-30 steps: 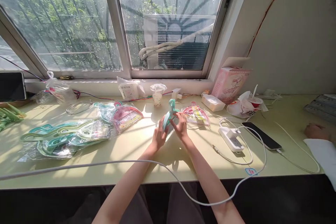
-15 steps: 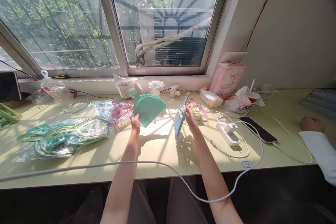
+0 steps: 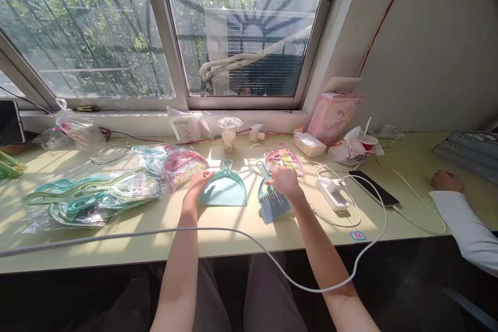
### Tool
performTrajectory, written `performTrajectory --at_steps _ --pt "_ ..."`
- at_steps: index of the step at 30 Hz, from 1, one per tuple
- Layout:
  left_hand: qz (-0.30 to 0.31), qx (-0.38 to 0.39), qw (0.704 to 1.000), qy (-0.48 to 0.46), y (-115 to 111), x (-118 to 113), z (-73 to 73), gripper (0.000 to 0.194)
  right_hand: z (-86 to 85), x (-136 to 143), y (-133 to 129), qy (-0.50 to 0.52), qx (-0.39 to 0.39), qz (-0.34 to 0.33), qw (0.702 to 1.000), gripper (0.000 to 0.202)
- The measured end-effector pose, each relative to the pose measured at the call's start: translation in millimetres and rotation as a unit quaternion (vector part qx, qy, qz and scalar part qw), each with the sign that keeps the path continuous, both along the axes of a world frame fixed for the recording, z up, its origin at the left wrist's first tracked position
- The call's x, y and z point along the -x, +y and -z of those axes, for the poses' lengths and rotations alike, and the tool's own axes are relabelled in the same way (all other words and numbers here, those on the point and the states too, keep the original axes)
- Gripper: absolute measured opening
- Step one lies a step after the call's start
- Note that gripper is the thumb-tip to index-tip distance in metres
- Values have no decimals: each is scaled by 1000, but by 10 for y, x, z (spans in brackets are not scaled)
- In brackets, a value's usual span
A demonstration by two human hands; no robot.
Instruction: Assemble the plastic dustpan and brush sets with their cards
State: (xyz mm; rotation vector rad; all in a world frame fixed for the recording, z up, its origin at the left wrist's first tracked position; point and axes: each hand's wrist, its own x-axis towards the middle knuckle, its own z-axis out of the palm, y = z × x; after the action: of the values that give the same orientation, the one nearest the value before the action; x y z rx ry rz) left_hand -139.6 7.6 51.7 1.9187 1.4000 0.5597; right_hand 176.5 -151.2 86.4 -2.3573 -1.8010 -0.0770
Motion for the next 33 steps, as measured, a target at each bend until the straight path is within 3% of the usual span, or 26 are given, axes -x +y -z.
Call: performTrajectory --at_steps 3,7,12,17,20,23,26,29,33 --pt "-37 -27 998 45 23 -19 6 44 124 -61 63 21 -42 10 999 7" --pt "-23 -30 998 -44 -9 -14 39 41 252 -204 192 91 -36 19 995 10" --pt "13 34 992 -120 -28 -5 52 32 375 -248 190 118 -13 -19 993 23" --pt "31 66 984 -164 -15 -44 103 34 441 -269 53 135 -123 -48 982 29" --pt "-9 38 978 -207 -28 -92 114 30 363 -292 20 324 -117 -82 935 26" --pt "-36 24 961 -275 -94 -133 63 30 251 -170 89 513 -96 -146 841 36" --pt "-2 47 949 -311 -200 -170 -22 26 204 156 259 576 -128 -156 792 39" --pt "46 54 948 -309 -287 -226 -78 28 243 550 462 547 -190 -100 809 27" --pt "102 59 954 -277 -322 -323 -76 39 338 844 631 409 -241 -42 879 12"
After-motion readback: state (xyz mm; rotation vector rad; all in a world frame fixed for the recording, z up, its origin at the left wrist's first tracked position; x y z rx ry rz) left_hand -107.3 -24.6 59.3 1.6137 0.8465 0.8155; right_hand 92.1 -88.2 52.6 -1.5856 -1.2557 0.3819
